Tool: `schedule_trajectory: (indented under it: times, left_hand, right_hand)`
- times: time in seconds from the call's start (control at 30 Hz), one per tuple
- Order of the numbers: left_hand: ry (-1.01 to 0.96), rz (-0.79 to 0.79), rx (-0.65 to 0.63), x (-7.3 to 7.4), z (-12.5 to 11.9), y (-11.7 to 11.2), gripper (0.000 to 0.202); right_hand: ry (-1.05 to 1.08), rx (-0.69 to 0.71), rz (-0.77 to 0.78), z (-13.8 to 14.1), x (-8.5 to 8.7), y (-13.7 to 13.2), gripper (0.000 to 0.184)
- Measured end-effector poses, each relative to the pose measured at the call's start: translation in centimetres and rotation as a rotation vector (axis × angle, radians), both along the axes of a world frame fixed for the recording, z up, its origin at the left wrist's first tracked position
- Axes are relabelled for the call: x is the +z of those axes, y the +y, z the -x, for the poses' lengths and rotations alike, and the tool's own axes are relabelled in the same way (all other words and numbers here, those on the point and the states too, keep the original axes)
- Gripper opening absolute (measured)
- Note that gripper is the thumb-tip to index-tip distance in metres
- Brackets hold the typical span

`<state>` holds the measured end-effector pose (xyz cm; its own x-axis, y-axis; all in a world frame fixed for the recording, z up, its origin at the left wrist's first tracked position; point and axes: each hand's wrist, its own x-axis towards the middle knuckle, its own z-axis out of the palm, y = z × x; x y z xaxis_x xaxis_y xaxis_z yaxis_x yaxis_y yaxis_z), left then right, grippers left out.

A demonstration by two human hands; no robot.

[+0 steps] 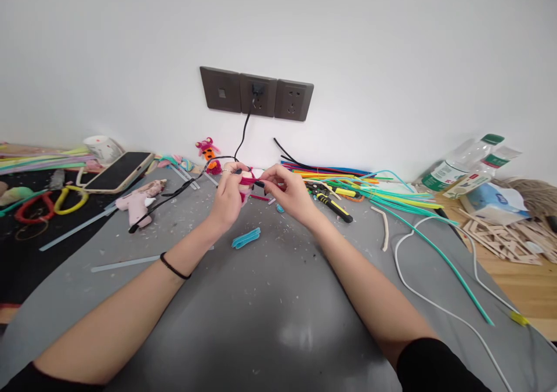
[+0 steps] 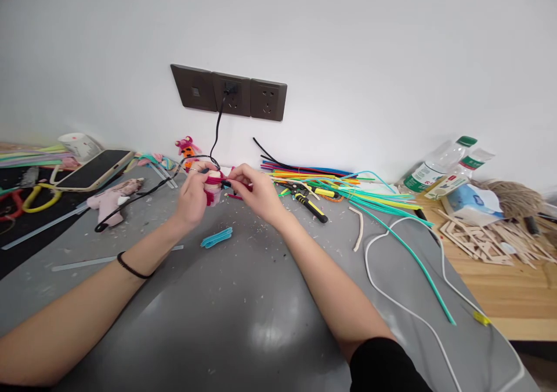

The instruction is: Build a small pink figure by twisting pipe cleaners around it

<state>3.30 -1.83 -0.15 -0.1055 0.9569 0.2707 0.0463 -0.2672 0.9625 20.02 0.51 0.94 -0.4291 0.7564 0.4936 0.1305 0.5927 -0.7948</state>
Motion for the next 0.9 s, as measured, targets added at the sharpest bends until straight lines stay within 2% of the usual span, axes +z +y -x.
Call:
schedule_trajectory:
  times: [0.07, 0.13, 0.33, 0.47, 0.73, 0.9]
  left_hand:
    - [-0.134, 0.043, -0.004, 0.3, -0.6, -0.2, 0.012]
    - [-0.197, 0.101, -0.083, 0.5, -1.2, -0.4, 0.016]
    - [-0.229, 0.183, -0.254, 1.2, -1.6, -0.8, 0.024]
    - [-0.253, 0.201, -0.297, 1.4, -1.4, -0.9, 0.028]
    - [-0.341, 0.121, -0.155, 1.1, -0.6, 0.2, 0.019]
    - [-0.435, 0.080, -0.094, 0.7, -0.3, 0.8, 0.016]
  right_hand:
    - [-0.002, 0.046, 0.059, -0.8, 0.5, 0.5, 0.013]
    - [-0.020, 0.071, 0.079, -1.5, 0.8, 1.0, 0.015]
    - [-0.027, 0.119, 0.112, -2.5, 1.5, 1.3, 0.013]
    - [-0.015, 0.115, 0.126, -2.6, 1.8, 1.1, 0.011]
    - [0.147, 0.139, 0.293, -3.2, 2.0, 1.3, 0.017]
    - [0.562, 0.105, 0.567, -2.2, 1.6, 1.5, 0.027]
